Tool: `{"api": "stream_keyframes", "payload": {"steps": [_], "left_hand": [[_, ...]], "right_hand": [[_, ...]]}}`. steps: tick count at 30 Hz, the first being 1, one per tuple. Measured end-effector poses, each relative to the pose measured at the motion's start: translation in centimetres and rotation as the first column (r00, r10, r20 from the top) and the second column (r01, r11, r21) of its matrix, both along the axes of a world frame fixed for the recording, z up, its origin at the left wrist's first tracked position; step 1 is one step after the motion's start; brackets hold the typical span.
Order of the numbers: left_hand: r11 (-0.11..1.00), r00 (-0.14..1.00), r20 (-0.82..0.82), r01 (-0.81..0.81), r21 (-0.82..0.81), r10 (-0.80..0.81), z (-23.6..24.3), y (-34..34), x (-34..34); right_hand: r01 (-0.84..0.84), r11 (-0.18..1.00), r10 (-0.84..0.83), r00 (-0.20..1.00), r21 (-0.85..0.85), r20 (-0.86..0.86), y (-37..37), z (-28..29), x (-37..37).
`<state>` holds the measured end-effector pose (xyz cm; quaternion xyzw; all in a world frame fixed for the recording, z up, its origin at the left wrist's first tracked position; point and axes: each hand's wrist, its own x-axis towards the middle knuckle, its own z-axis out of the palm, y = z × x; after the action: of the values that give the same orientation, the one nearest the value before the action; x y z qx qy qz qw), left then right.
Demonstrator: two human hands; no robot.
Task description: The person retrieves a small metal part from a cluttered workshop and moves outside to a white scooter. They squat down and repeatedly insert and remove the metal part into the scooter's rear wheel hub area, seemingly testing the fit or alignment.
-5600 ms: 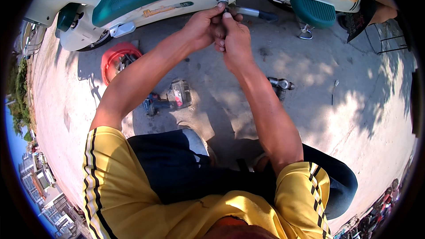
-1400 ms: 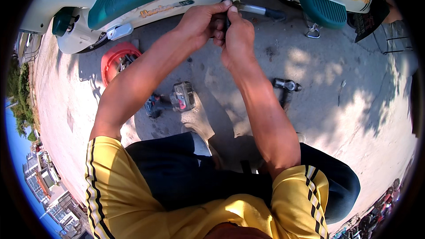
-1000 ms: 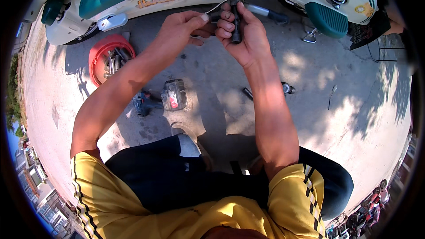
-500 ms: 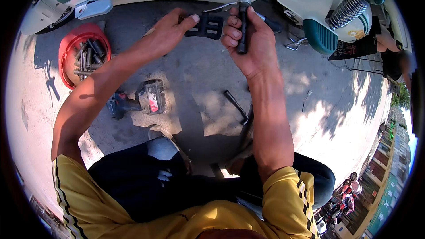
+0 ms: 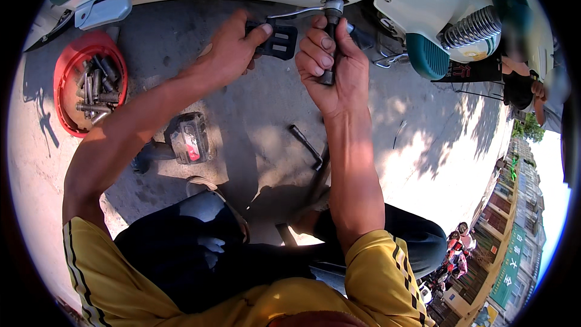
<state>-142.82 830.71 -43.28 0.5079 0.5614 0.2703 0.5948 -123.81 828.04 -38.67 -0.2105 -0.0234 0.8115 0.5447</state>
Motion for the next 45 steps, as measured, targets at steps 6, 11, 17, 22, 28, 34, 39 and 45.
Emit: {"api": "stream_keyframes", "payload": {"steps": [6, 11, 17, 22, 28, 34, 39, 45], "left_hand": [[0.994, 0.998, -0.023, -0.049, 0.101, 0.051, -0.2, -0.4, -0.5], [0.988, 0.998, -0.013, -0.051, 0.149, 0.053, 0.9, -0.1, -1.2], [0.993, 0.997, 0.015, -0.077, 0.092, 0.076, 1.3, -0.2, -0.4], [0.995, 0.998, 0.021, -0.056, 0.085, 0.054, 1.4, -0.2, -0.7], [0.999, 0.999, -0.041, -0.030, 0.012, 0.030, 1.7, 0.1, -0.9], [0.999, 0.998, -0.052, -0.029, 0.026, 0.030, 2.0, 0.1, -0.3], [0.999, 0.997, -0.068, -0.035, 0.033, 0.037, 2.0, 0.1, -0.5], [0.999, 0.993, -0.105, -0.044, 0.032, 0.047, 1.8, 0.2, -0.5]], "right_hand": [[0.082, 0.995, -0.029, 0.781, -0.057, 0.624, -0.3, 3.2, -1.5], [0.107, 0.992, -0.056, 0.853, -0.070, 0.519, -0.2, 2.7, -1.3], [0.005, 0.999, -0.007, 0.998, -0.045, -0.058, 0.3, 0.0, -0.2], [-0.019, 0.999, 0.020, 0.999, -0.040, 0.026, 0.2, 0.5, -0.1], [0.024, 0.997, -0.005, 0.968, -0.071, 0.250, -1.2, 2.3, -0.2], [-0.025, 0.999, 0.038, 0.959, 0.048, -0.282, -0.1, -1.0, 0.2], [-0.027, 0.999, 0.035, 0.901, 0.025, -0.432, 0.3, -1.0, -0.4], [0.090, 0.994, -0.094, 0.994, -0.059, -0.064, 0.7, -0.6, -0.6]]}}
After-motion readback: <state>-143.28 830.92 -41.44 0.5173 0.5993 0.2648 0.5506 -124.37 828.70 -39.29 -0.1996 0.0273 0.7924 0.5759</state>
